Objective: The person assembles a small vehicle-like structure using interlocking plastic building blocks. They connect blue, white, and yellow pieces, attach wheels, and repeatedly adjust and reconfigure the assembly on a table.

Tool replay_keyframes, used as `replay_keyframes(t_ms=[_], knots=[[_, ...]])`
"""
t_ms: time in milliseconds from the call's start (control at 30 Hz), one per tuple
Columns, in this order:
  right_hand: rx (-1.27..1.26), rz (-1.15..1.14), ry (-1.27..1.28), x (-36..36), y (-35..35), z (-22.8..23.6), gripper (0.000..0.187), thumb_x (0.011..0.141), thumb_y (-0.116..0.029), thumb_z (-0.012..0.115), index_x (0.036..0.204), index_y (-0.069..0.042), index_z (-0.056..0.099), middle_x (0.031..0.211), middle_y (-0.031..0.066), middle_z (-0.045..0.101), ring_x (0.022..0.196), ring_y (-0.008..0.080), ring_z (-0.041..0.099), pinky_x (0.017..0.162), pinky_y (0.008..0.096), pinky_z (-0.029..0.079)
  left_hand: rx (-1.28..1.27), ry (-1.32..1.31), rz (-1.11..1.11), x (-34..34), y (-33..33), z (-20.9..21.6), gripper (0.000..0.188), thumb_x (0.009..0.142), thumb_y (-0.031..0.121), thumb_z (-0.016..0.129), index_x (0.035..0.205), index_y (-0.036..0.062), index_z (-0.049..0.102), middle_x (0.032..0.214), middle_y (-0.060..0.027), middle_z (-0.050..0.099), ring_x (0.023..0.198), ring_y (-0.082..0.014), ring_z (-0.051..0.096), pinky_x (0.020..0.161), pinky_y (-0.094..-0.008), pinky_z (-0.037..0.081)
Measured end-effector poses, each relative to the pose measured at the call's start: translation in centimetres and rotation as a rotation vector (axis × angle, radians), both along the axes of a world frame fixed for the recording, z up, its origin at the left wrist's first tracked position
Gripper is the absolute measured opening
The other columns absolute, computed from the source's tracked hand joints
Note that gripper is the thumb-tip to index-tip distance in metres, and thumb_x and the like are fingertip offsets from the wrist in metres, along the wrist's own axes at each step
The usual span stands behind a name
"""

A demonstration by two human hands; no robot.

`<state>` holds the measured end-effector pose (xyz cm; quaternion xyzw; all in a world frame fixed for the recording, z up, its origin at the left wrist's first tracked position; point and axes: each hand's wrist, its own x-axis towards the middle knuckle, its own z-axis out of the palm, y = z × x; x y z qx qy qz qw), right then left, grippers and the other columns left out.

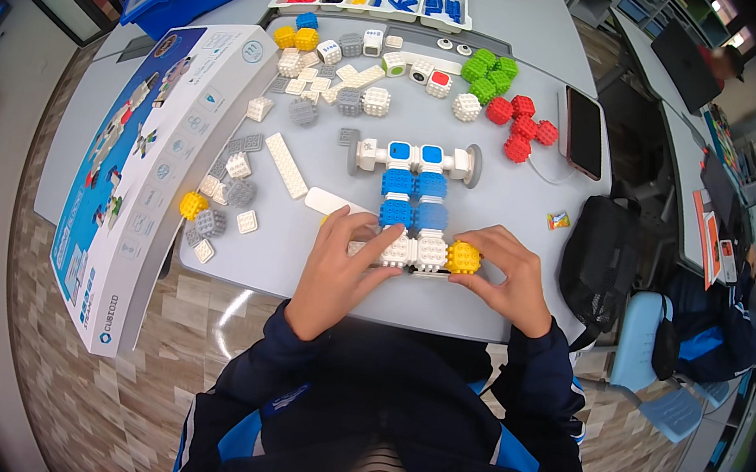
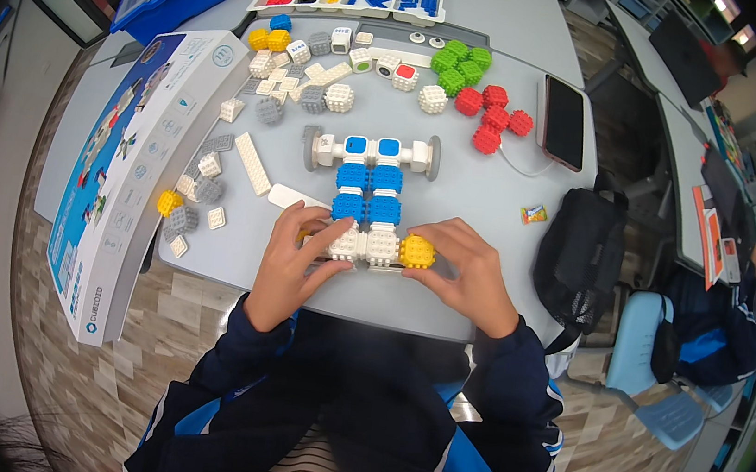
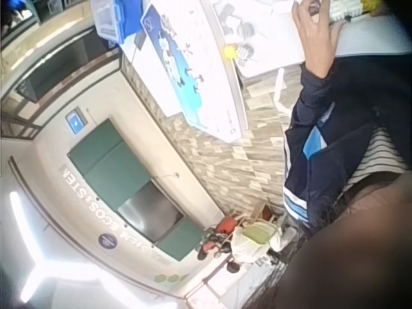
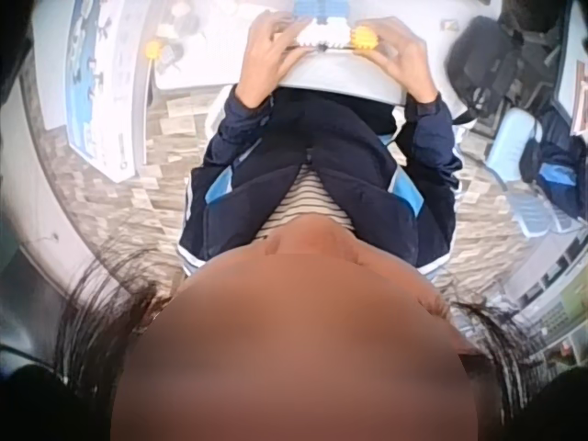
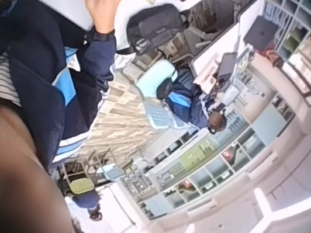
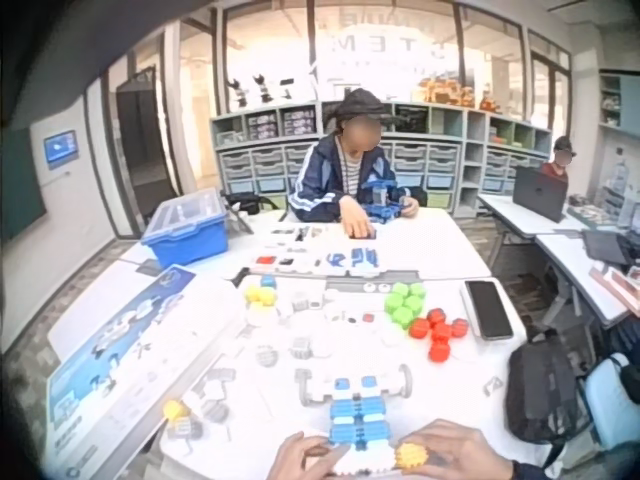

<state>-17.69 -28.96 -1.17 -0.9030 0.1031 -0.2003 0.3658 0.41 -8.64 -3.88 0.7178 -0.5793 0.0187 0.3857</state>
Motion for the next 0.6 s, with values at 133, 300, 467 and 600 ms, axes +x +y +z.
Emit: replay_keyframes(t_ms=[133,300,467,600], knots=[[-0.019,-0.023,-0.022,-0.2,0.46,-0.29,0.049,0.069,-0.015,0.092,0.113,0.0,0.074,0.107,0.0131,0.076,0.099,0.0289,0.07,0.088,0.0361,0.056,-0.024,0.07,-0.013,0.17,0.19,-0.45,0.058,0.078,0.016,0.086,0.133,0.0102,0.067,0.122,-0.0138,0.057,0.1,-0.0286,0.064,0.11,-0.0511,0.045],[-0.05,-0.036,-0.097,-0.2,1.02,-0.53,0.049,0.069,-0.014,0.091,0.113,0.0,0.074,0.108,0.0123,0.076,0.1,0.0289,0.07,0.089,0.0367,0.056,-0.037,0.069,0.003,0.18,0.55,-0.35,0.057,0.078,0.015,0.086,0.132,0.0095,0.069,0.123,-0.0147,0.057,0.093,-0.0246,0.067,0.108,-0.0463,0.048],[-0.004,-0.022,-0.062,-0.25,0.86,-0.68,0.048,0.072,-0.014,0.091,0.115,-0.001,0.073,0.109,0.0121,0.075,0.1,0.0282,0.07,0.089,0.0347,0.056,-0.041,0.082,-0.022,0.1,0.55,-0.32,0.058,0.077,0.015,0.087,0.131,0.0089,0.069,0.124,-0.015,0.057,0.097,-0.0255,0.066,0.096,-0.0418,0.051],[0.108,-0.023,0.024,-0.42,0.7,-0.82,0.048,0.076,-0.014,0.089,0.118,-0.001,0.071,0.111,0.0139,0.075,0.1,0.0278,0.072,0.09,0.0345,0.056,-0.046,0.034,-0.019,0.11,0.45,-0.36,0.058,0.077,0.015,0.087,0.131,0.0088,0.068,0.124,-0.0148,0.056,0.098,-0.0258,0.065,0.095,-0.0408,0.051]])
